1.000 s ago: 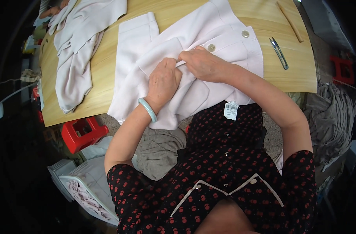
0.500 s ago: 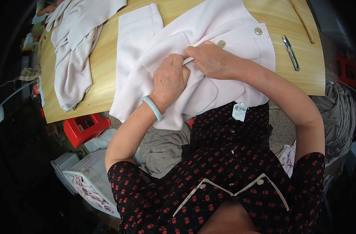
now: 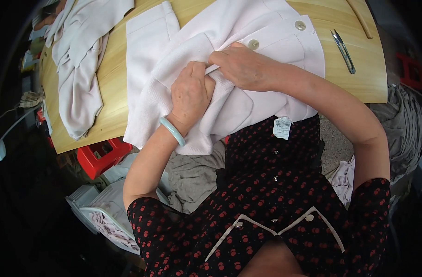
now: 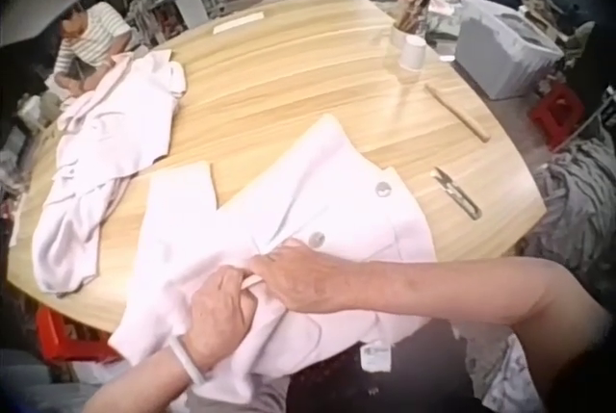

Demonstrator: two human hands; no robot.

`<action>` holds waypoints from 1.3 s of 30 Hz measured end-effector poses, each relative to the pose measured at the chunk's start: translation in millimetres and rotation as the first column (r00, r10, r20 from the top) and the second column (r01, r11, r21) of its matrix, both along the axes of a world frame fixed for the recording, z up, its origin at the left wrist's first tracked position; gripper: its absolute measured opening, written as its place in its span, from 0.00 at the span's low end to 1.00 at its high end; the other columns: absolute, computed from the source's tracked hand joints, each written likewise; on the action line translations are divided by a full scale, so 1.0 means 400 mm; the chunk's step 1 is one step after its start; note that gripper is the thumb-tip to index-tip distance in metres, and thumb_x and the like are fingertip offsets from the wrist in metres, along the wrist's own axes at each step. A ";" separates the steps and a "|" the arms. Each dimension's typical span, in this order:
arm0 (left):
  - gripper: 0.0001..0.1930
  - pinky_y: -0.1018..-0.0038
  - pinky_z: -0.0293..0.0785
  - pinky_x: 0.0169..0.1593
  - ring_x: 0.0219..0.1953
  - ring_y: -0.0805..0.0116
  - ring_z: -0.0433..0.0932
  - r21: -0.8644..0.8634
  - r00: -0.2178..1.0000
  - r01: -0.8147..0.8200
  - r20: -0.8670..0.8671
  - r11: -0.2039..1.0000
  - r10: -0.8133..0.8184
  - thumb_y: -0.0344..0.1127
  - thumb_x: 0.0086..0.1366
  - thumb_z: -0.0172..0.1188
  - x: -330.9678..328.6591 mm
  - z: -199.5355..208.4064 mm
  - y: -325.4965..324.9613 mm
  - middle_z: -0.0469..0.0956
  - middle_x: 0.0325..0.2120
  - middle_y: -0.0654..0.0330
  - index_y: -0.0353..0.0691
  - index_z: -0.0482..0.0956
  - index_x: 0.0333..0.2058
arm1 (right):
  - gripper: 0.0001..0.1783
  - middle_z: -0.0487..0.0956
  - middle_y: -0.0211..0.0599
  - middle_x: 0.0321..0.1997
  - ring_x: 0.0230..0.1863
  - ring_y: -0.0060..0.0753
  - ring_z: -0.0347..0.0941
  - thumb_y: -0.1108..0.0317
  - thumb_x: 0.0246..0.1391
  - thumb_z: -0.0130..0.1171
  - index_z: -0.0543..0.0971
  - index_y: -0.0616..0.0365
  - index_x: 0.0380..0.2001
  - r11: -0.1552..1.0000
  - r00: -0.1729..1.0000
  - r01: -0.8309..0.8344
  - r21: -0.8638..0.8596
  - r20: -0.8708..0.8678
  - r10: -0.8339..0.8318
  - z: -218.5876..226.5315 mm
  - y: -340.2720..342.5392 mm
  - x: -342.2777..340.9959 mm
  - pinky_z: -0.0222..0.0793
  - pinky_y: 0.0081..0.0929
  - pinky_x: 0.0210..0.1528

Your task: Inspecting a white garment for loose threads and trimming them with snips at a factory workstation.

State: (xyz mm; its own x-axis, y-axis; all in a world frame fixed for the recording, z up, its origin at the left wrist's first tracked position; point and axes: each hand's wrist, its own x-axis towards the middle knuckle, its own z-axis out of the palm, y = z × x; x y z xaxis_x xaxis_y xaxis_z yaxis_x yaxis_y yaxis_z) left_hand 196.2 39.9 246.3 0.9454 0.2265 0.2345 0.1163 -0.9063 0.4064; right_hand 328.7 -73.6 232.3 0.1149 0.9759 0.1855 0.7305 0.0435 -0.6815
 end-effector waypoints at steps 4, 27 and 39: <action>0.05 0.63 0.68 0.30 0.26 0.55 0.71 -0.007 1.000 0.002 0.000 1.000 -0.002 0.26 0.49 0.50 -0.003 -0.001 -0.002 0.70 0.23 0.52 0.35 0.69 0.27 | 0.09 0.72 0.42 0.22 0.30 0.44 0.69 0.77 0.46 0.45 0.68 0.62 0.34 1.000 1.000 -0.010 0.006 0.003 0.010 0.005 -0.007 -0.002 0.58 0.36 0.42; 0.05 0.60 0.68 0.32 0.27 0.49 0.72 -0.065 0.997 -0.024 -0.073 0.998 0.019 0.28 0.51 0.48 0.063 0.020 0.069 0.72 0.24 0.47 0.33 0.68 0.27 | 0.05 0.74 0.45 0.21 0.29 0.47 0.72 0.72 0.48 0.47 0.68 0.63 0.28 0.997 0.996 0.031 0.069 0.079 -0.036 -0.003 0.057 0.046 0.61 0.40 0.39; 0.10 0.56 0.64 0.31 0.26 0.42 0.70 -0.088 0.988 -0.042 -0.153 0.995 0.028 0.33 0.58 0.43 0.112 0.041 0.120 0.71 0.23 0.41 0.32 0.70 0.30 | 0.05 0.75 0.43 0.29 0.35 0.45 0.71 0.72 0.41 0.52 0.73 0.59 0.25 0.910 0.911 0.281 0.305 0.213 -0.353 0.014 0.074 0.051 0.64 0.37 0.41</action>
